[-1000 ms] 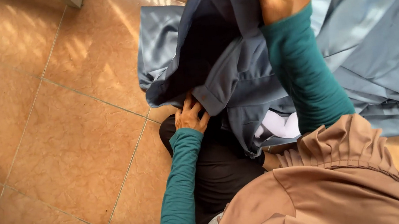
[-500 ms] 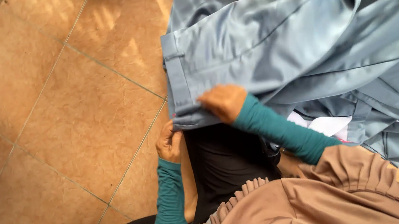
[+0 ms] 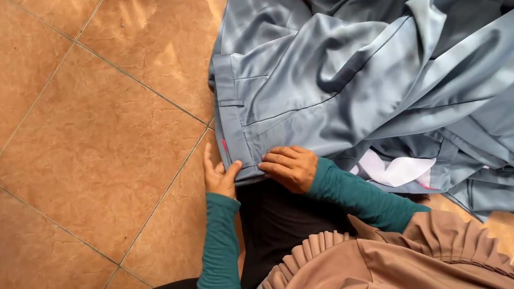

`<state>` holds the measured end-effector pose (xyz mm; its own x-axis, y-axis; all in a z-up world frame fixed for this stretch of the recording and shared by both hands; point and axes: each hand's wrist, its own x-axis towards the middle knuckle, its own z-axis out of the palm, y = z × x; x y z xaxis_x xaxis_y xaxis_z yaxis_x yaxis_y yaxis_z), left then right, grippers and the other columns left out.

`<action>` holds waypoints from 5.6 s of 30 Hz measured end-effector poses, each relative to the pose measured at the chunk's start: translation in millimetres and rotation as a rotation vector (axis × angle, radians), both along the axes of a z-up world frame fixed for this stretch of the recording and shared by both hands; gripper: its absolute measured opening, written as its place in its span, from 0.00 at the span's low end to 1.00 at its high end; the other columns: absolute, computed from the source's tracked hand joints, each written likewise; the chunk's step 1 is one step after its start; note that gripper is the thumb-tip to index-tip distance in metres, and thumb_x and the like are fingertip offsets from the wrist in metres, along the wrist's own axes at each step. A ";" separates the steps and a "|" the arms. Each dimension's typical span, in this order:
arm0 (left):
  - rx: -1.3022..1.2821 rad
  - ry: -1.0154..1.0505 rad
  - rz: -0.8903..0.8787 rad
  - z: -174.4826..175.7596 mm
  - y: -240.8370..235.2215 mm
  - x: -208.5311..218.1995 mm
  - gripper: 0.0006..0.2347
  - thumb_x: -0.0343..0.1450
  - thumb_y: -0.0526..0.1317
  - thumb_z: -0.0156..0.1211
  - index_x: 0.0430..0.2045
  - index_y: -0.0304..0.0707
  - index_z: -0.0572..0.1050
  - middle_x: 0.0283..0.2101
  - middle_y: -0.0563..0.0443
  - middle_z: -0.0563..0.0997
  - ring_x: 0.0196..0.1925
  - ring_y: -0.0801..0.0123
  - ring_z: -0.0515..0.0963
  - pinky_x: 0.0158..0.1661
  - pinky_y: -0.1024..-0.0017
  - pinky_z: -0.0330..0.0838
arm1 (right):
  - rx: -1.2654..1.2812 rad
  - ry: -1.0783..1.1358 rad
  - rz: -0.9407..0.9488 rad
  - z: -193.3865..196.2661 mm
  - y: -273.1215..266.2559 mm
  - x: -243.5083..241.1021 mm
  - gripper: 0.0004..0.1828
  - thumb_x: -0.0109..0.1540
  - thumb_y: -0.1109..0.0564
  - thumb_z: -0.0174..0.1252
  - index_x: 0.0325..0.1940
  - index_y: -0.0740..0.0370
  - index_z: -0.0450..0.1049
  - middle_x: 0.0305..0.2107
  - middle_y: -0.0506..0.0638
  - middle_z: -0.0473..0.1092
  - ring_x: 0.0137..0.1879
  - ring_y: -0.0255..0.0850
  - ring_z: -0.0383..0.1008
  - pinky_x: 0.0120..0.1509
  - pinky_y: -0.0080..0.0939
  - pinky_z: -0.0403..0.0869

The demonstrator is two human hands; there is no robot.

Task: The person sits on a tiled floor and folds several pairs of light blue trousers by hand. Each pair is laid flat, legs aligned, then folded in thirds and stacked into a neat pile.

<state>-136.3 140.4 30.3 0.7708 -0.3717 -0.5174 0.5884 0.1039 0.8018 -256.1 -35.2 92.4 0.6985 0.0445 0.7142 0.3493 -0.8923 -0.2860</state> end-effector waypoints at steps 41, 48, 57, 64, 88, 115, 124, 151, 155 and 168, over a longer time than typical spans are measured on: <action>0.959 -0.923 0.074 -98.4 221.6 66.7 0.29 0.61 0.27 0.64 0.58 0.55 0.75 0.55 0.52 0.79 0.60 0.59 0.77 0.60 0.64 0.72 | -0.279 0.407 0.098 -148.1 220.3 204.5 0.09 0.63 0.49 0.49 0.46 0.37 0.72 0.31 0.38 0.74 0.41 0.38 0.77 0.42 0.41 0.78; 1.185 -1.017 0.277 -41.0 287.0 122.7 0.25 0.63 0.24 0.52 0.43 0.66 0.81 0.41 0.65 0.81 0.48 0.68 0.81 0.51 0.68 0.75 | -0.364 0.385 0.048 -130.5 175.8 191.0 0.08 0.61 0.51 0.53 0.44 0.38 0.72 0.30 0.40 0.73 0.42 0.40 0.74 0.39 0.42 0.76; 1.390 -1.067 0.723 -21.3 468.5 124.3 0.21 0.63 0.18 0.47 0.37 0.47 0.82 0.46 0.54 0.82 0.52 0.62 0.81 0.55 0.68 0.74 | -0.458 0.597 0.132 -157.5 161.8 172.6 0.17 0.55 0.56 0.58 0.47 0.40 0.72 0.42 0.41 0.68 0.52 0.43 0.66 0.40 0.44 0.73; 1.590 0.027 0.230 -6.0 446.4 90.3 0.29 0.70 0.30 0.57 0.64 0.71 0.67 0.74 0.60 0.54 0.61 0.45 0.76 0.63 0.50 0.69 | -0.409 0.902 0.268 -184.1 160.8 181.8 0.26 0.59 0.55 0.55 0.61 0.33 0.69 0.65 0.38 0.61 0.72 0.42 0.58 0.61 0.50 0.72; 0.973 -0.830 0.503 -79.9 321.6 128.4 0.13 0.75 0.32 0.57 0.46 0.55 0.83 0.39 0.62 0.80 0.26 0.75 0.83 0.33 0.76 0.79 | 0.072 1.326 -0.581 -189.6 -64.3 402.5 0.54 0.48 0.33 0.75 0.72 0.38 0.54 0.61 0.46 0.65 0.69 0.52 0.60 0.70 0.63 0.64; 1.255 -0.538 -0.013 -167.2 347.0 24.3 0.11 0.73 0.39 0.55 0.45 0.60 0.82 0.57 0.59 0.78 0.64 0.64 0.75 0.64 0.65 0.69 | 1.052 0.892 -0.351 -210.4 -142.0 282.2 0.14 0.58 0.59 0.61 0.45 0.48 0.83 0.41 0.52 0.78 0.48 0.41 0.80 0.52 0.41 0.82; 0.793 -0.452 0.798 -179.1 311.7 -10.9 0.23 0.69 0.35 0.65 0.60 0.54 0.69 0.56 0.47 0.65 0.44 0.68 0.80 0.40 0.75 0.82 | 0.486 1.177 -0.589 -170.3 -92.4 303.1 0.43 0.49 0.46 0.79 0.64 0.59 0.72 0.58 0.65 0.64 0.66 0.60 0.68 0.73 0.51 0.66; 0.055 0.433 0.686 -113.3 217.1 37.1 0.20 0.71 0.53 0.56 0.49 0.41 0.66 0.44 0.31 0.83 0.43 0.52 0.86 0.32 0.71 0.73 | 0.793 0.645 -0.617 -194.4 -267.7 166.9 0.20 0.55 0.48 0.73 0.50 0.53 0.83 0.33 0.38 0.78 0.38 0.22 0.73 0.45 0.23 0.75; 0.496 0.239 0.478 -39.2 218.4 38.6 0.16 0.75 0.48 0.47 0.34 0.30 0.76 0.28 0.37 0.85 0.22 0.60 0.83 0.21 0.77 0.68 | 0.696 0.456 -0.708 -146.9 -239.0 166.5 0.12 0.57 0.50 0.73 0.45 0.47 0.85 0.32 0.37 0.79 0.38 0.23 0.77 0.52 0.21 0.78; 1.403 -1.345 0.078 -65.7 139.9 50.9 0.16 0.70 0.56 0.65 0.20 0.52 0.68 0.26 0.57 0.64 0.27 0.64 0.63 0.29 0.67 0.55 | 0.389 0.743 -0.691 -109.7 -256.3 177.5 0.25 0.64 0.29 0.69 0.35 0.51 0.81 0.19 0.42 0.68 0.31 0.30 0.64 0.40 0.40 0.69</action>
<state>-85.3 280.3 -35.4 0.8456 -0.2359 0.4788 -0.3559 -0.9177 0.1764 -78.6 -291.5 -17.3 0.7491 -0.6622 -0.0172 -0.5708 -0.6321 -0.5241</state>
